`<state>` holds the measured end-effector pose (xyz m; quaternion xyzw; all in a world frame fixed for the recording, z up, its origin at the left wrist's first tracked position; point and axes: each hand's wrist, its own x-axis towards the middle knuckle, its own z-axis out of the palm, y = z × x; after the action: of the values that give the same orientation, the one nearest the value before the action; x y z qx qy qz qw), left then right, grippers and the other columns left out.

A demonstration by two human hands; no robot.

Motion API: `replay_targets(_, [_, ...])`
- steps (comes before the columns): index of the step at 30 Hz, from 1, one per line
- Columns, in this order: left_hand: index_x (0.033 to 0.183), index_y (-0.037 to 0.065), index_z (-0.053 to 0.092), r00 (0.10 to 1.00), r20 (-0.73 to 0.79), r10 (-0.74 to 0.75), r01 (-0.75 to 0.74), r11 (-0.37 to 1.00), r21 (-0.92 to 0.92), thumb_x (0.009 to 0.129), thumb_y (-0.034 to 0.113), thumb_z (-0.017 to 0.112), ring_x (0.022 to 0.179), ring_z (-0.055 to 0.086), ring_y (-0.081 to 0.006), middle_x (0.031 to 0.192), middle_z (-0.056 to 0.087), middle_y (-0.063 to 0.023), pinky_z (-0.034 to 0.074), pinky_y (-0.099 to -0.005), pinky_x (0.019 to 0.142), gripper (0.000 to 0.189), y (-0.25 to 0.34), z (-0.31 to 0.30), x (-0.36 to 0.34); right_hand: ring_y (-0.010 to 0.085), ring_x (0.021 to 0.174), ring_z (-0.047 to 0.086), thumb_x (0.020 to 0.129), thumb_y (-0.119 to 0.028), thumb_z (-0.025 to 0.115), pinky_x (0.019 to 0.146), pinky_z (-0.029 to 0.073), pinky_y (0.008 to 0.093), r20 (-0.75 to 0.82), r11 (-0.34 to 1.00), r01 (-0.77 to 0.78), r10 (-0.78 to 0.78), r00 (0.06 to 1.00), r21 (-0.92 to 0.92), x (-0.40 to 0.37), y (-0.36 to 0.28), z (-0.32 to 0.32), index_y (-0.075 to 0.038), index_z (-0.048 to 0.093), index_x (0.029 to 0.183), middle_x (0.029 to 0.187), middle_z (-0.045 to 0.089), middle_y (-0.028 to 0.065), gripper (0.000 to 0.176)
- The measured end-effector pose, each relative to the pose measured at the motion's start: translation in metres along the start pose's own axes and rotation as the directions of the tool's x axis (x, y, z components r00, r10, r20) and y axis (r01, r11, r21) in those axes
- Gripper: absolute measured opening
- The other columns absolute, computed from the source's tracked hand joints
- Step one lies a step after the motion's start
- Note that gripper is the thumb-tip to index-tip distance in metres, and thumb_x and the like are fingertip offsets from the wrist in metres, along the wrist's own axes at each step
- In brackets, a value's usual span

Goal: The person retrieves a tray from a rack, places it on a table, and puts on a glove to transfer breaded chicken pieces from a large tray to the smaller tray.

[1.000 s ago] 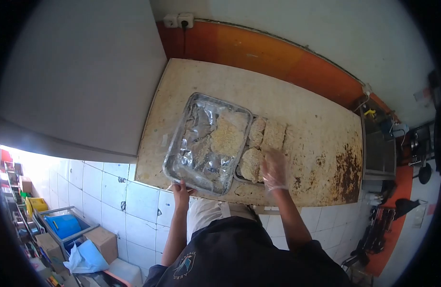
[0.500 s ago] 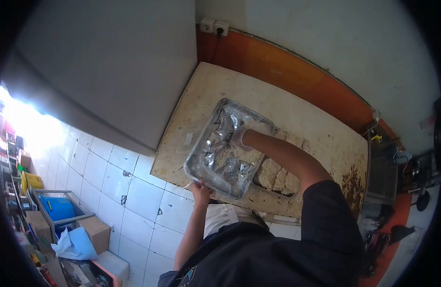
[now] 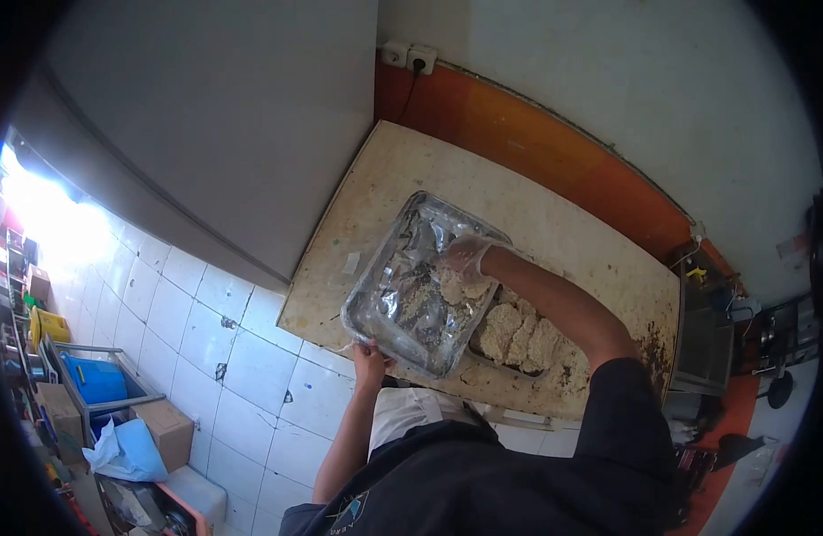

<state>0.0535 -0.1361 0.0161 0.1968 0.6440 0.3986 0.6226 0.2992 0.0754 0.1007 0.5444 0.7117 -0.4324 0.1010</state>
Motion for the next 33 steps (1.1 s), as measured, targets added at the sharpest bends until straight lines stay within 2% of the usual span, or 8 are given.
replay_targets(2, [0.115, 0.0, 0.035, 1.0, 0.002, -0.021, 0.021, 1.0, 0.019, 0.096, 0.015, 0.037, 0.073, 0.062, -0.0214, 0.102, 0.054, -0.0149, 0.055, -0.0294, 0.053, 0.024, -0.001, 0.001, -0.002, 0.0247, 0.089, 0.061, 0.073, -0.022, 0.061, 0.076, 0.048, 0.0322, 0.15, 0.68, 0.246, -0.199, 0.969, -0.69, -0.023, -0.03, -0.01, -0.004, 0.058, 0.1, 0.092, 0.063, 0.0103, 0.033])
replay_targets(9, [0.113, -0.001, 0.035, 0.999, 0.004, 0.045, -0.045, 0.998, 0.032, 0.096, 0.016, 0.038, 0.071, 0.062, -0.0236, 0.101, 0.053, -0.0169, 0.057, -0.031, 0.053, 0.025, -0.007, -0.002, 0.002, 0.0303, 0.096, 0.059, 0.067, -0.027, 0.064, 0.083, 0.047, 0.0386, 0.054, 0.815, 0.106, -0.092, 0.994, -0.569, -0.02, -0.059, 0.015, -0.005, 0.055, 0.108, 0.1, 0.061, 0.017, 0.048])
replay_targets(13, [0.112, -0.002, 0.035, 1.0, -0.018, 0.004, -0.003, 0.999, 0.035, 0.096, 0.016, 0.039, 0.071, 0.063, -0.0243, 0.101, 0.053, -0.0168, 0.058, -0.032, 0.054, 0.025, 0.002, 0.001, -0.004, 0.0262, 0.093, 0.059, 0.063, -0.025, 0.07, 0.078, 0.048, 0.0351, -0.149, 0.974, 0.098, -0.067, 0.986, 0.206, -0.044, -0.037, 0.03, -0.001, 0.051, 0.116, 0.103, 0.06, 0.0169, 0.061])
replay_targets(17, [0.112, -0.002, 0.036, 1.0, 0.0, 0.009, -0.009, 0.999, 0.039, 0.096, 0.017, 0.039, 0.073, 0.062, -0.024, 0.101, 0.053, -0.0164, 0.058, -0.0317, 0.054, 0.024, -0.007, -0.002, 0.004, 0.0233, 0.099, 0.056, 0.064, -0.025, 0.075, 0.085, 0.044, 0.0354, -0.153, 0.631, -0.012, 0.207, 0.966, 0.776, -0.072, -0.034, 0.044, -0.003, 0.049, 0.121, 0.108, 0.059, 0.0131, 0.066])
replay_targets(21, [0.111, -0.001, 0.036, 1.0, 0.009, 0.016, -0.017, 0.999, 0.04, 0.096, 0.017, 0.04, 0.075, 0.062, -0.0241, 0.099, 0.053, -0.0167, 0.058, -0.0319, 0.054, 0.024, -0.007, -0.004, -0.001, 0.0236, 0.105, 0.053, 0.068, -0.02, 0.073, 0.09, 0.041, 0.036, -0.311, 0.49, 0.164, 0.235, 0.921, 0.856, -0.03, 0.014, 0.097, -0.004, 0.047, 0.125, 0.11, 0.058, 0.0151, 0.065])
replay_targets(23, [0.107, -0.001, 0.037, 0.999, 0.017, 0.051, -0.051, 0.999, 0.015, 0.095, 0.019, 0.041, 0.072, 0.061, -0.0243, 0.095, 0.053, -0.0167, 0.058, -0.0322, 0.055, 0.024, -0.007, -0.002, 0.0, 0.0233, 0.11, 0.05, 0.069, -0.02, 0.074, 0.093, 0.039, 0.0364, -0.474, 0.627, 0.198, 0.308, 0.825, 0.753, -0.057, -0.017, 0.088, -0.002, 0.047, 0.124, 0.115, 0.055, 0.0159, 0.064])
replay_targets(31, [0.099, -0.002, 0.037, 0.998, 0.035, 0.046, -0.048, 0.997, 0.056, 0.095, 0.02, 0.041, 0.07, 0.06, -0.0239, 0.087, 0.052, -0.0153, 0.058, -0.0324, 0.056, 0.023, -0.004, -0.005, -0.002, 0.0201, 0.105, 0.053, 0.071, -0.021, 0.075, 0.086, 0.045, 0.0313, -0.476, 0.175, 0.447, 0.439, 0.762, 0.877, -0.166, 0.005, 0.068, 0.0, 0.045, 0.124, 0.114, 0.055, 0.0116, 0.064])
replay_targets(33, [0.099, -0.002, 0.037, 0.998, 0.039, 0.04, -0.042, 0.998, 0.045, 0.095, 0.02, 0.042, 0.072, 0.06, -0.0242, 0.088, 0.052, -0.0152, 0.058, -0.0324, 0.056, 0.023, -0.002, -0.005, -0.003, 0.0219, 0.105, 0.053, 0.071, -0.023, 0.076, 0.087, 0.044, 0.0321, -0.512, 0.251, 0.446, 0.406, 0.757, 0.859, -0.189, 0.031, 0.055, 0.0, 0.041, 0.125, 0.117, 0.053, 0.0132, 0.068])
